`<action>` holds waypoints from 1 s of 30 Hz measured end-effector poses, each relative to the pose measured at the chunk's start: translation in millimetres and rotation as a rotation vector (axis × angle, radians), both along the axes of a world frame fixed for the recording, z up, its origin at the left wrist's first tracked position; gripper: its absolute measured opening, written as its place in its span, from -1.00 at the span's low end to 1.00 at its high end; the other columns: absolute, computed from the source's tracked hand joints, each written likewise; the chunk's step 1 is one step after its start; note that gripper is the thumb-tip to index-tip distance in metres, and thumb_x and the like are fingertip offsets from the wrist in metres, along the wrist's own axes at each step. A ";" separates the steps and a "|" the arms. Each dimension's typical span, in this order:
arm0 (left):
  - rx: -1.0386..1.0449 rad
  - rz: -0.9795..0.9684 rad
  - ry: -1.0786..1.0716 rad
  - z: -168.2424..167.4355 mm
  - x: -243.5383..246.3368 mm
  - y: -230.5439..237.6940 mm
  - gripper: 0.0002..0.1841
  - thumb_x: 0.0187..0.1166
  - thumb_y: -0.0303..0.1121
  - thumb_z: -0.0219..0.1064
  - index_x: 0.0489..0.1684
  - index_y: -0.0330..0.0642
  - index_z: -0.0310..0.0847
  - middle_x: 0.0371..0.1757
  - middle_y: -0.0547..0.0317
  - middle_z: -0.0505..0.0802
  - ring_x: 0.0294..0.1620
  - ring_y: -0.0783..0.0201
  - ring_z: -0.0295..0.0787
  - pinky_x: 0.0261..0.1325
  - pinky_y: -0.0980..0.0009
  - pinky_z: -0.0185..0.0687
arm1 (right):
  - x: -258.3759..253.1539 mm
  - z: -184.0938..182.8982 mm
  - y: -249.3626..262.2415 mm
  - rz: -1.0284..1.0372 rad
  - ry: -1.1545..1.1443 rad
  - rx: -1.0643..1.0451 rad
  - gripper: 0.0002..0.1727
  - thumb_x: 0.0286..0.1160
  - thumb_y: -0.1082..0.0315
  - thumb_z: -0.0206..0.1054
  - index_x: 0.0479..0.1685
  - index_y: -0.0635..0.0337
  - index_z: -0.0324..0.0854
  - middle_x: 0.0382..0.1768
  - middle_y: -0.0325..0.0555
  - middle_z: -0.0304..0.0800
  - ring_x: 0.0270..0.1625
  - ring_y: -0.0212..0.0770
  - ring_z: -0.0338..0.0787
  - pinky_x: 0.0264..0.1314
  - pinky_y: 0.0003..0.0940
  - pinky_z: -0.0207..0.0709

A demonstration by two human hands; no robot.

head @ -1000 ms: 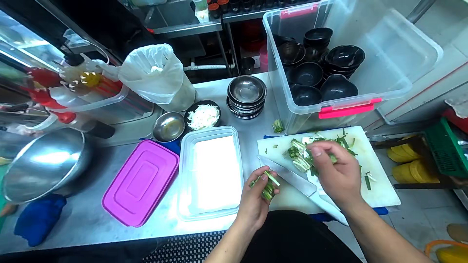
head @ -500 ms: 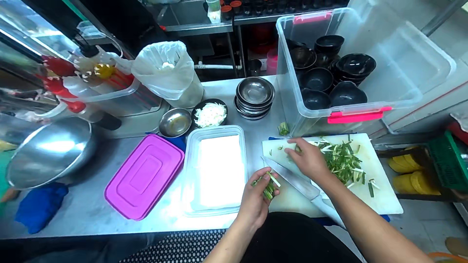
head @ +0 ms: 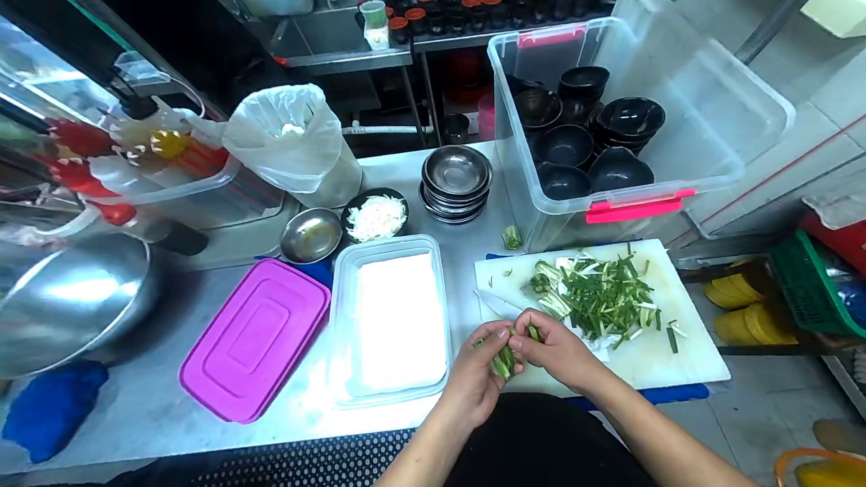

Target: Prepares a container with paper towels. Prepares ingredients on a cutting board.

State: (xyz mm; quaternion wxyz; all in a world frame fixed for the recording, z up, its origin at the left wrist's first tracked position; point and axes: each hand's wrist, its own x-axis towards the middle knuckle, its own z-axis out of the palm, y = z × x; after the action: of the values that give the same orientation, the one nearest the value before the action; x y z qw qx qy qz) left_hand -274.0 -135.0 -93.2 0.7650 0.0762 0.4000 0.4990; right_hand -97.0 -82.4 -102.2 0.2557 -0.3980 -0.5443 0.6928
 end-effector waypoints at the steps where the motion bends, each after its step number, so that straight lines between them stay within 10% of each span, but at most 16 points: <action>1: -0.002 -0.013 -0.037 -0.3 -0.8 -0.6 -0.74 0.73 -0.36 0.24 0.27 -0.25 0.60 -0.07 -0.16 0.80 -0.15 0.09 0.83 -0.05 0.19 0.82 | 3.5 -1.3 -0.9 -0.021 0.053 -0.037 -0.79 0.61 0.17 0.37 -0.13 0.11 0.57 -0.39 -0.19 0.70 -0.43 -0.38 0.61 -0.35 -0.45 0.49; 9: 0.001 0.030 -0.186 -2.8 -5.6 -0.8 -0.48 0.52 -0.70 0.01 0.48 -0.22 0.48 0.28 -0.30 0.75 0.27 -0.17 0.76 0.38 -0.07 0.66 | 36.3 -17.8 -13.1 -0.080 0.584 -0.244 -0.71 0.54 -0.05 0.35 -0.14 -0.04 0.66 -0.37 -0.20 0.65 -0.52 -0.38 0.61 -0.52 -0.50 0.49; 13: -0.013 0.051 -0.116 -4.0 1.2 0.2 -0.50 0.52 -0.74 0.00 0.43 -0.28 0.49 0.33 -0.31 0.73 0.30 -0.17 0.75 0.40 -0.08 0.66 | 27.6 -5.8 -19.9 -0.150 0.166 -0.097 -0.84 0.55 0.16 0.43 -0.24 0.02 0.67 -0.46 -0.27 0.68 -0.61 -0.51 0.47 -0.58 -0.58 0.34; 17: -0.007 0.008 -0.020 -6.1 4.2 0.9 -0.55 0.47 -0.69 0.07 0.34 -0.27 0.57 0.33 -0.23 0.74 0.21 0.00 0.77 0.20 0.10 0.73 | 12.1 -1.5 -21.9 -0.068 -0.350 0.141 -0.69 0.48 -0.04 0.47 -0.17 0.00 0.74 -0.42 -0.36 0.72 -0.41 -0.44 0.64 -0.29 -0.42 0.58; 30: -0.142 0.153 -0.061 -20.0 1.5 8.9 -0.59 0.55 -0.72 -0.01 0.35 -0.33 0.46 0.20 -0.34 0.74 0.25 -0.20 0.77 0.36 -0.06 0.70 | 12.5 -0.5 24.3 -0.233 -0.539 0.249 -0.83 0.66 0.17 0.33 -0.06 -0.02 0.79 -0.36 -0.21 0.77 -0.39 -0.23 0.70 -0.31 -0.11 0.63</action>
State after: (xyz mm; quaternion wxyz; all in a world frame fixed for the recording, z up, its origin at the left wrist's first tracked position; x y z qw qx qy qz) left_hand -272.5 -126.1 -113.1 0.7400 -0.0241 0.4156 0.5283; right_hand -84.5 -58.1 -102.7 0.2266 -0.5925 -0.6239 0.4565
